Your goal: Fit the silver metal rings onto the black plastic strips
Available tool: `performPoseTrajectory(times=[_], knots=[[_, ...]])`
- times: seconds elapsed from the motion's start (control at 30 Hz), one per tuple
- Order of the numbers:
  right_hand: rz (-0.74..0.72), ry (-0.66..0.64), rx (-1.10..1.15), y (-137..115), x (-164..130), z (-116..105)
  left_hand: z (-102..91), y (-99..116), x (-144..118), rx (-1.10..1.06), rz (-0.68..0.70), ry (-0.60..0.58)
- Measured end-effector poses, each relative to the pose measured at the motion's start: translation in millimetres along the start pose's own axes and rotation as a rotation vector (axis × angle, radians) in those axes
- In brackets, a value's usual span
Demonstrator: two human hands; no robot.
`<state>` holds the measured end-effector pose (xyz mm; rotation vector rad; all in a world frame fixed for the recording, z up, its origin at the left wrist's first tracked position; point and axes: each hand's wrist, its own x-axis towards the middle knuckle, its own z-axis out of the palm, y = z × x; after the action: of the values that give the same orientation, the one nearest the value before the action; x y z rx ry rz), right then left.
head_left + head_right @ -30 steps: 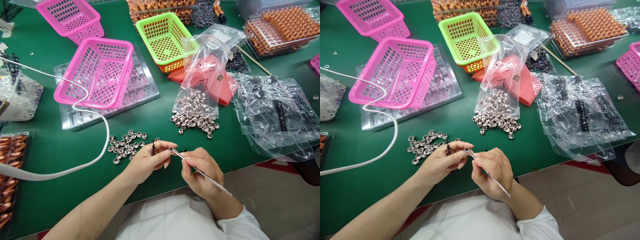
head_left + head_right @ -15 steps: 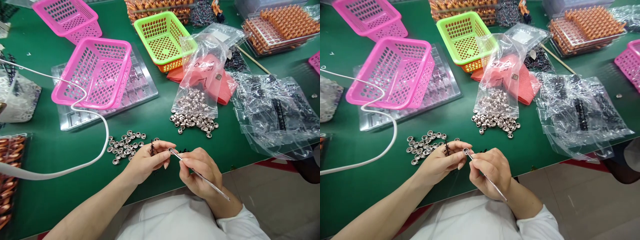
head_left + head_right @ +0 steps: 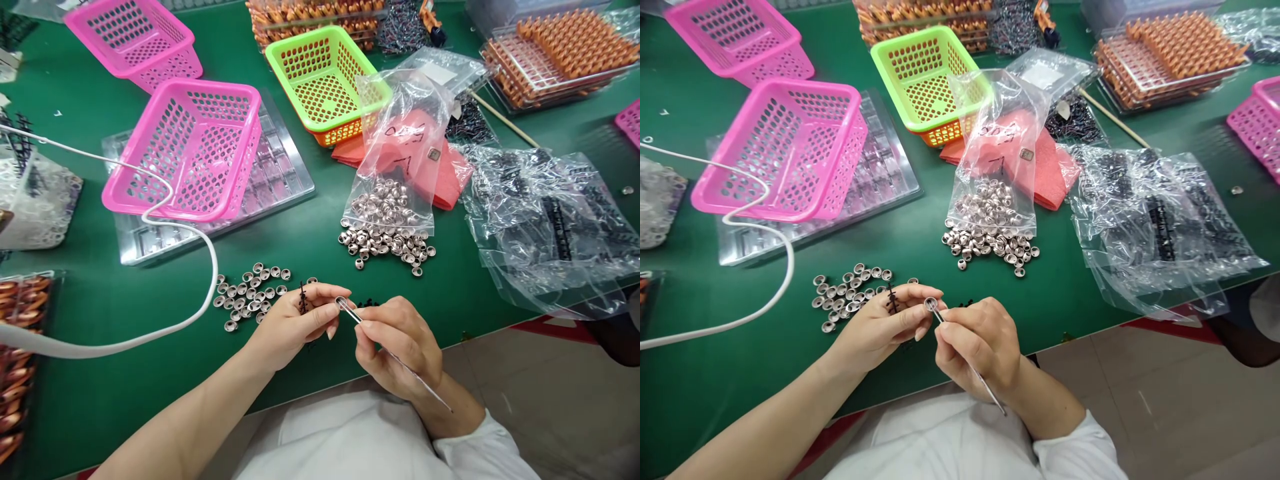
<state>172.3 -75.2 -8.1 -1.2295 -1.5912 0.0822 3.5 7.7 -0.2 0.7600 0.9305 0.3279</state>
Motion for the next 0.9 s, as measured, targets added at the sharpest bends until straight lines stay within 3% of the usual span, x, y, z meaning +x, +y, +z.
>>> performPoseTrajectory(times=[0.9], knots=[[0.070, -0.016, 0.058, -1.9, 1.4, -5.7, -3.4, -1.8, -0.4, 0.074, -0.027, -0.015]])
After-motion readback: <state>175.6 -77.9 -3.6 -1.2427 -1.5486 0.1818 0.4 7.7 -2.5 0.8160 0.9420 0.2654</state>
